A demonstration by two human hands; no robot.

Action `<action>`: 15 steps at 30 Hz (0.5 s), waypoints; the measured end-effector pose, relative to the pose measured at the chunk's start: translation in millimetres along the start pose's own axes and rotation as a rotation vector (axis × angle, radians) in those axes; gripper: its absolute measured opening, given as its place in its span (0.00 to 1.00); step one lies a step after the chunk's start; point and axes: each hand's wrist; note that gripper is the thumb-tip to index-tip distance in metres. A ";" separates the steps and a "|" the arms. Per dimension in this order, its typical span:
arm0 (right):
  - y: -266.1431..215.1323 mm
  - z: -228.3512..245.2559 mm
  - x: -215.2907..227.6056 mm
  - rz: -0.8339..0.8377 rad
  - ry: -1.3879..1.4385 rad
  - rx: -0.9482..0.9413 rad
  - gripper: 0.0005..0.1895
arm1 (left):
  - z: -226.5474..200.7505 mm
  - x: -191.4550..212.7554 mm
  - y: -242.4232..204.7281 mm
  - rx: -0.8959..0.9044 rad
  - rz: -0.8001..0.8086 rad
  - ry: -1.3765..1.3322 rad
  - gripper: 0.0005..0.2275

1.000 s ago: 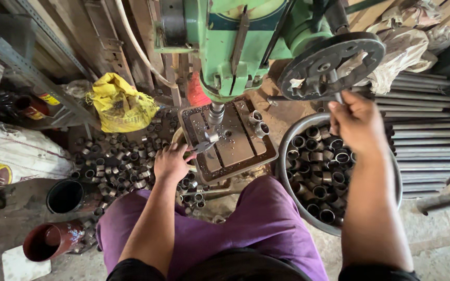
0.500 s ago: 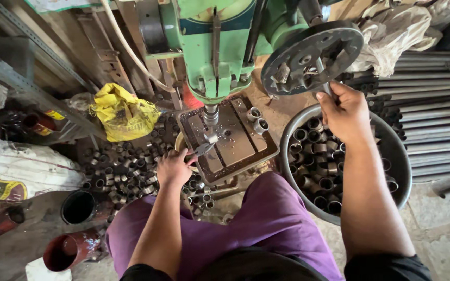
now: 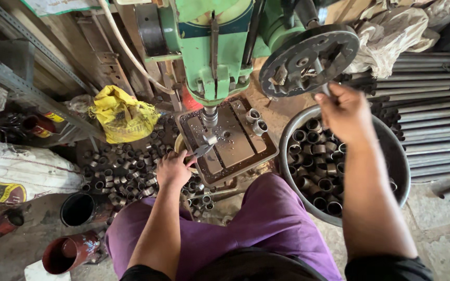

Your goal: The person sits on the floor and operates a green drill press to process small metal cylindrical parts. They pick up parts from a large metal basin, place them under the drill bit, and use a hand wheel to lower the drill. After drilling, the parts are placed into a smaller container or on the machine table.

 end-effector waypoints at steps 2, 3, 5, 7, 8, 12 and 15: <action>3.2 -10.7 -16.7 -0.072 0.015 0.094 0.05 | -1.0 -0.7 -0.1 0.001 -0.006 0.008 0.18; 4.5 -15.7 -19.2 -0.073 0.038 0.099 0.04 | -0.9 -1.5 -0.4 0.002 -0.007 0.013 0.18; 5.6 -22.1 -20.3 -0.075 0.085 0.108 0.04 | -0.3 -2.4 2.0 0.032 0.041 0.021 0.19; 4.2 -23.7 -20.3 -0.093 0.044 0.106 0.04 | -0.2 -1.8 2.9 0.040 0.060 0.039 0.20; 3.4 -23.3 -20.1 -0.103 0.024 0.105 0.04 | -0.5 -0.9 2.6 0.034 0.055 0.053 0.20; 3.3 -20.8 -21.1 -0.105 0.073 0.115 0.04 | -2.4 0.2 2.5 0.044 0.060 0.064 0.21; 3.2 -21.1 -22.5 -0.122 0.054 0.119 0.04 | -3.3 -1.2 -0.9 0.031 -0.009 0.056 0.20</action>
Point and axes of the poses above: each hand's wrist, its own y-axis towards the middle knuckle, its own x-axis out of the back of the hand, z = x × y, and after that the axes turned 15 degrees about -y, right-handed
